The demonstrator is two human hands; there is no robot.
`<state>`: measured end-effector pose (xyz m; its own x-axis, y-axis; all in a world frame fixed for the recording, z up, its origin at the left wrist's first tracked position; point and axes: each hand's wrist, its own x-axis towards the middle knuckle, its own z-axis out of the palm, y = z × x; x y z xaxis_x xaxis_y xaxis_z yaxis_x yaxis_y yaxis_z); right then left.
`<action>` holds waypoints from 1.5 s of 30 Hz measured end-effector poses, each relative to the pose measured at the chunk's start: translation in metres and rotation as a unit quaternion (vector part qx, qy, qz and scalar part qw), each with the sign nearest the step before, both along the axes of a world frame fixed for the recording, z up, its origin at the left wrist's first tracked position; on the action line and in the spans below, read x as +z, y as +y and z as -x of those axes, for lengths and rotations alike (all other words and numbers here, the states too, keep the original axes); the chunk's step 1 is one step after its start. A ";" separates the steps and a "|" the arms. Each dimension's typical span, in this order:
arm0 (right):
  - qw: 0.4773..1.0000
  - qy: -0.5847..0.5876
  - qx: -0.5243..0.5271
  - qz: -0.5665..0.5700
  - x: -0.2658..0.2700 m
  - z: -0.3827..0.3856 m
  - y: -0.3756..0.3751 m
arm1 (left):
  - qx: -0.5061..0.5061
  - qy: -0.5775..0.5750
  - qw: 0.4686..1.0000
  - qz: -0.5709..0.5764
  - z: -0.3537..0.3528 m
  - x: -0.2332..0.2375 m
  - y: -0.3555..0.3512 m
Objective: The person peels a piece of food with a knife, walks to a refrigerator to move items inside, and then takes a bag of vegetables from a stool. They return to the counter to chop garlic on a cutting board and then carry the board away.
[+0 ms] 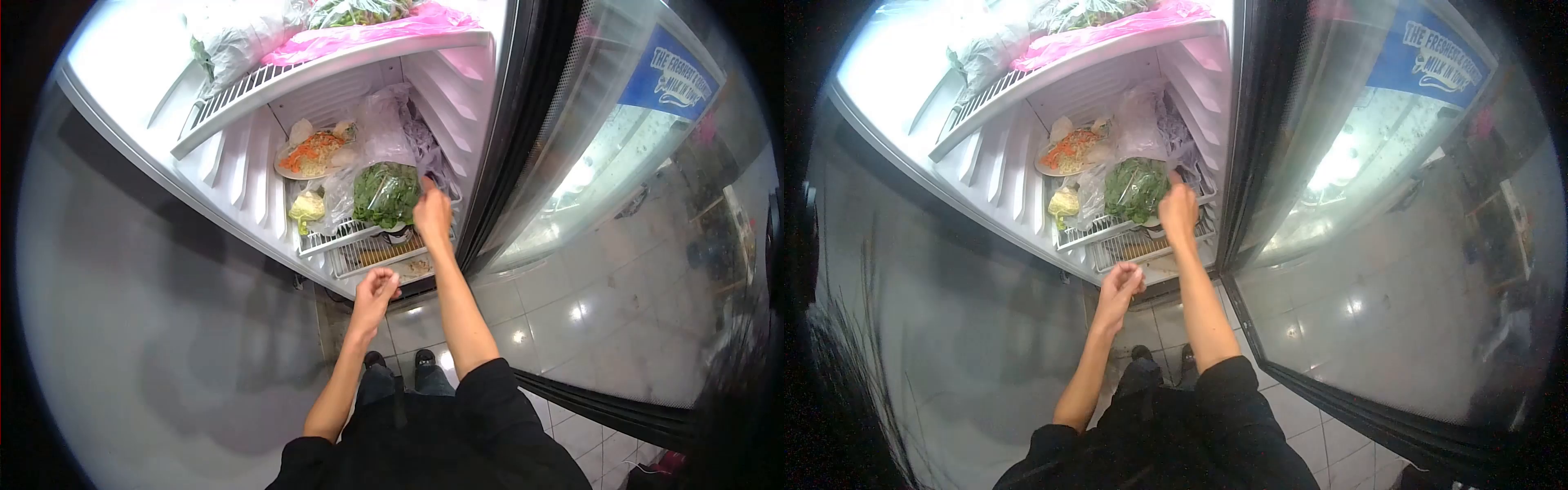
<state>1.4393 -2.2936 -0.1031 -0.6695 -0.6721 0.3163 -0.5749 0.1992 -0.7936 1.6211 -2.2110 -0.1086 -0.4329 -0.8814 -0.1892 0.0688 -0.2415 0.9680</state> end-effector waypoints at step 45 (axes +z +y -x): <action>0.964 0.231 0.092 -0.099 0.035 0.095 -0.023 | -0.062 -0.273 0.760 0.586 0.127 0.049 -0.172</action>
